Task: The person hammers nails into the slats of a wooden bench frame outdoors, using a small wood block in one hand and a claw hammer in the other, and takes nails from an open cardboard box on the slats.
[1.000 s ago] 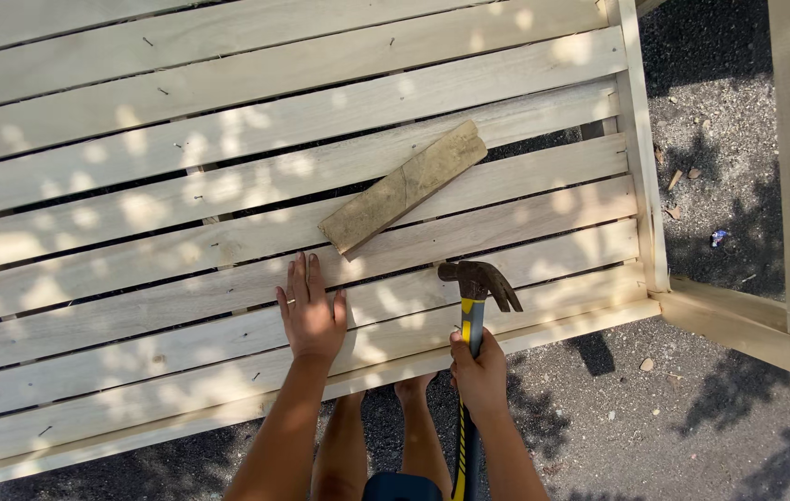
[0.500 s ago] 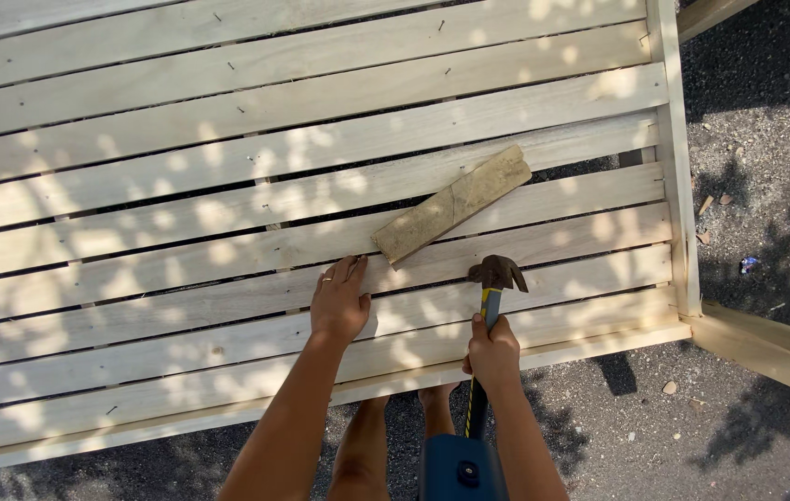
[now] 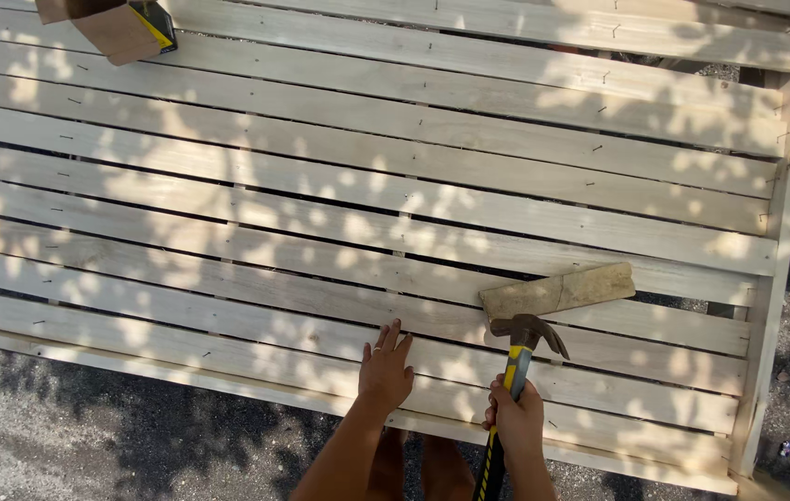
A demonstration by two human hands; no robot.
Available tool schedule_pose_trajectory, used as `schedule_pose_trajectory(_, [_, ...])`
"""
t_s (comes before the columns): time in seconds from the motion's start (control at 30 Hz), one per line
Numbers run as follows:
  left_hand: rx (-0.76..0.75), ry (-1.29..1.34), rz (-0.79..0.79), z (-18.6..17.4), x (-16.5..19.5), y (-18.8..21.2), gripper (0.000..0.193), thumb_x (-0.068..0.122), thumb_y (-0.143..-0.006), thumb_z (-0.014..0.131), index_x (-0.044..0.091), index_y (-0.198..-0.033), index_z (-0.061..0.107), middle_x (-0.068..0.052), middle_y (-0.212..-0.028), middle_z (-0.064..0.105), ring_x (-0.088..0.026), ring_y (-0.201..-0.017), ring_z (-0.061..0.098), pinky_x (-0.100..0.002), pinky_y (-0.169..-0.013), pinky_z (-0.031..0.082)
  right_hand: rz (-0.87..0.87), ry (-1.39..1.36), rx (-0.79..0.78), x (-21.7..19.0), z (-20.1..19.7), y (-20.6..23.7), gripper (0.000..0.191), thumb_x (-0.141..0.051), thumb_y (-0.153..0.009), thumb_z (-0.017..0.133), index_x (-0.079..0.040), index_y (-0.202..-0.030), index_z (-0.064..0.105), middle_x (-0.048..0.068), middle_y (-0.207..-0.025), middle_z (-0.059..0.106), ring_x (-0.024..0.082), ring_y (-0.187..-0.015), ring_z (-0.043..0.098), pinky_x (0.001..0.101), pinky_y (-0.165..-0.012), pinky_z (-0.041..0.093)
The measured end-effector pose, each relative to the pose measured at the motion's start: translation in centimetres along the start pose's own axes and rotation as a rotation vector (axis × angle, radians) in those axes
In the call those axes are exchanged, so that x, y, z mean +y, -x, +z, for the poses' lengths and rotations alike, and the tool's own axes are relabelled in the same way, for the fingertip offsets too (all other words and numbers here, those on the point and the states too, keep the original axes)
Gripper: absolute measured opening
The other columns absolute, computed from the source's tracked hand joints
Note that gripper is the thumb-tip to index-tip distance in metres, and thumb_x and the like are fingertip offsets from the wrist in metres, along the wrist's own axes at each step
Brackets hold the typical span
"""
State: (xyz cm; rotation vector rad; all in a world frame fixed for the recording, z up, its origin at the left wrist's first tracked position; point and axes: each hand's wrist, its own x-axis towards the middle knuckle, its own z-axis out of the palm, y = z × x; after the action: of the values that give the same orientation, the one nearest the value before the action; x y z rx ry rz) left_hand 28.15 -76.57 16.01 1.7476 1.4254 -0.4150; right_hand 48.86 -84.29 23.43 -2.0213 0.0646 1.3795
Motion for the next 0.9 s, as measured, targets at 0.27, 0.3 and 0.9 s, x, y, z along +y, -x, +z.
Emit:
schedule_pose_trajectory(0.27, [0.211,0.133,-0.186,-6.8,-6.1,0.2,0.058,0.021,-0.090,0.068,0.016,-0.145,0.050,-0.008,-0.168,0.020,-0.029,-0.157,0.019,-0.058,-0.122,0.026,-0.120,0.425,-0.349,-4.6,10.8,-1.5,0.021,-0.015,-0.094,0.065,0.005,-0.091,0.060,0.011,-0.065,0.060,0.020,-0.048,0.059,0.0370,-0.047,0.050])
schedule_pose_trajectory(0.3, [0.245,0.150,-0.202,-8.0,-6.8,0.3,0.058,0.021,-0.089,0.069,0.016,-0.144,0.051,-0.009,-0.167,0.021,-0.030,-0.156,0.019,-0.059,-0.121,0.025,-0.169,0.447,-0.396,-5.6,12.3,-1.3,0.022,-0.016,-0.094,0.066,0.006,-0.090,0.060,0.011,-0.064,0.060,0.020,-0.048,0.060,0.0377,-0.047,0.051])
schedule_pose_trajectory(0.9, [0.604,0.368,-0.166,-22.2,-19.9,-7.5,0.048,0.018,-0.088,0.070,0.013,-0.135,0.061,-0.017,-0.156,0.039,-0.040,-0.146,0.033,-0.058,-0.117,0.029,-0.342,1.139,-0.510,-23.5,42.0,2.3,0.029,-0.035,-0.100,0.054,-0.015,-0.121,0.048,0.012,-0.071,0.065,0.024,-0.054,0.068,0.0402,-0.058,0.055])
